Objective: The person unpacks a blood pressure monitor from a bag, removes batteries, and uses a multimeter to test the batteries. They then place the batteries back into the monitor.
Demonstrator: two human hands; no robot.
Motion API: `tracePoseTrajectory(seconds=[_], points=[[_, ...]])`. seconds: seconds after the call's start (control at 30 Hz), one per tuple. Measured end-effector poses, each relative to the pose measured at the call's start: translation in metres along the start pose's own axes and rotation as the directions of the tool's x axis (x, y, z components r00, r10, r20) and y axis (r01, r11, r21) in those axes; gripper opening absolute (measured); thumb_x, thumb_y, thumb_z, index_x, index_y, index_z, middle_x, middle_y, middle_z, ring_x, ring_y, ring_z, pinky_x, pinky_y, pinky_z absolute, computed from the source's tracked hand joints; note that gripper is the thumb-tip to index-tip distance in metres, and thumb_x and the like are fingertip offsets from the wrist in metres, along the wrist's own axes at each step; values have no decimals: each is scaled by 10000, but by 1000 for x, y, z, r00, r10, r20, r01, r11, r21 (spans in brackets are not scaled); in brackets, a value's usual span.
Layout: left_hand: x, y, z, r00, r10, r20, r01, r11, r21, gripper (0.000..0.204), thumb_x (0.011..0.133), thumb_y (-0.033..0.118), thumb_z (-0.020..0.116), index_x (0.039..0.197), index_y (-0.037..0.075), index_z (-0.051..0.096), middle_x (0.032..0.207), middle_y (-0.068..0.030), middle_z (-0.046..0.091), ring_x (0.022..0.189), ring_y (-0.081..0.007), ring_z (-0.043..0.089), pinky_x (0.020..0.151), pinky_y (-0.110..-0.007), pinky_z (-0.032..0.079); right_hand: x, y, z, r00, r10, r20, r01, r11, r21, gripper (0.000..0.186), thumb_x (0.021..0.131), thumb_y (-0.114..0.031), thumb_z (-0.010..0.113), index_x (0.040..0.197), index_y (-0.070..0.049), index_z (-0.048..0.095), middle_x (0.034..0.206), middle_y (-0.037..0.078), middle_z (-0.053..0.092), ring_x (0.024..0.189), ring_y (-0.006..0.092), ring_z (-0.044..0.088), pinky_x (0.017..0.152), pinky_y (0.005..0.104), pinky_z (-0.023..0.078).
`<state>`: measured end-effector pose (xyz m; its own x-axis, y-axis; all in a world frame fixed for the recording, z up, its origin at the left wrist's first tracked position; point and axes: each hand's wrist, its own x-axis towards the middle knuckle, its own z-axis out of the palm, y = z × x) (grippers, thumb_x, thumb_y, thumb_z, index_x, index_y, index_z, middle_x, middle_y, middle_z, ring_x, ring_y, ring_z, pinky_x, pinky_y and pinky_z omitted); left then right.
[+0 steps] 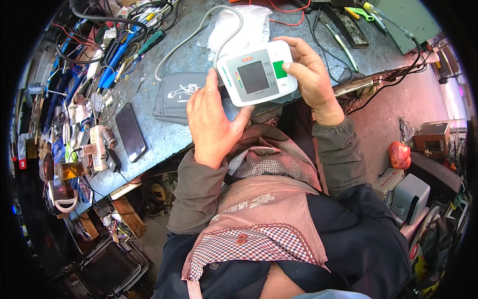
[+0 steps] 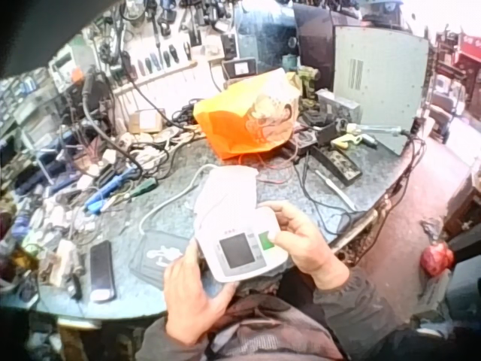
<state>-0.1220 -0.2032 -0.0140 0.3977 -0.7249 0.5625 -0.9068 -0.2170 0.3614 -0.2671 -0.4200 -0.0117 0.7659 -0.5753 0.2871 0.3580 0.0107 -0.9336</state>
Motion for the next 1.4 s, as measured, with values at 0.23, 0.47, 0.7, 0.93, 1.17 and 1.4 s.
tracePoseTrajectory(seconds=[0.23, 0.47, 0.7, 0.93, 1.17, 1.4], points=[[0, 0, 0, 1000, -3, 1, 3, 1000, -8, 1088, 812, 362, 953, 1653, -66, 411, 1246, -194, 732, 1210, -364, 697, 1166, -552, 445, 0, 1, -2, 1000, 5, 8, -5, 1000, -23, 585, 974, -38, 609, 1554, 14, 560, 1338, 146, 738, 1233, 203, 698, 1091, 339, 533], [3, 3, -18, 986, -123, 115, 138, 982, -132, 998, 817, 217, 930, 1647, -43, 441, 1279, -189, 733, 1234, -339, 698, 1168, -481, 466, 2, 4, -1, 1000, -1, 0, 1, 1000, 23, 508, 1022, -51, 586, 1524, 25, 581, 1324, 147, 741, 1220, 198, 700, 1072, 333, 539], [31, -29, -21, 882, -378, 282, 456, 533, -713, 590, 1017, 26, 726, 1559, -92, 524, 1303, -187, 764, 1193, -205, 724, 1027, -330, 567, 3, 4, -3, 999, 34, -13, -33, 999, 37, 479, 1071, -95, 512, 1523, 49, 573, 1314, 147, 733, 1196, 197, 716, 1046, 321, 559], [48, -37, -14, 867, -326, 376, 497, 517, -697, 325, 1071, 86, 656, 1338, -85, 727, 976, -8, 764, 847, -54, 643, 756, -231, 507, 4, 4, -3, 999, 33, -9, -32, 998, 47, 461, 1081, -86, 517, 1520, 42, 580, 1315, 142, 735, 1191, 191, 722, 1037, 316, 571], [58, -38, -19, 823, -308, 477, 568, 488, -663, 347, 1046, 106, 685, 1351, -50, 744, 949, -7, 765, 824, -56, 647, 765, -228, 520, 2, 3, -2, 1000, 22, -20, -20, 995, 96, 397, 1086, -88, 567, 1463, 14, 640, 1245, 134, 762, 1138, 182, 717, 1001, 314, 561], [41, -76, -38, 933, -283, 221, 358, 792, -495, 491, 976, 172, 821, 1411, -27, 710, 1306, -157, 764, 1209, -228, 722, 1029, -353, 563, 2, 5, -1, 1000, -2, -10, 3, 996, 91, 401, 1084, -89, 566, 1464, 21, 638, 1254, 136, 761, 1151, 187, 714, 1010, 313, 555]])
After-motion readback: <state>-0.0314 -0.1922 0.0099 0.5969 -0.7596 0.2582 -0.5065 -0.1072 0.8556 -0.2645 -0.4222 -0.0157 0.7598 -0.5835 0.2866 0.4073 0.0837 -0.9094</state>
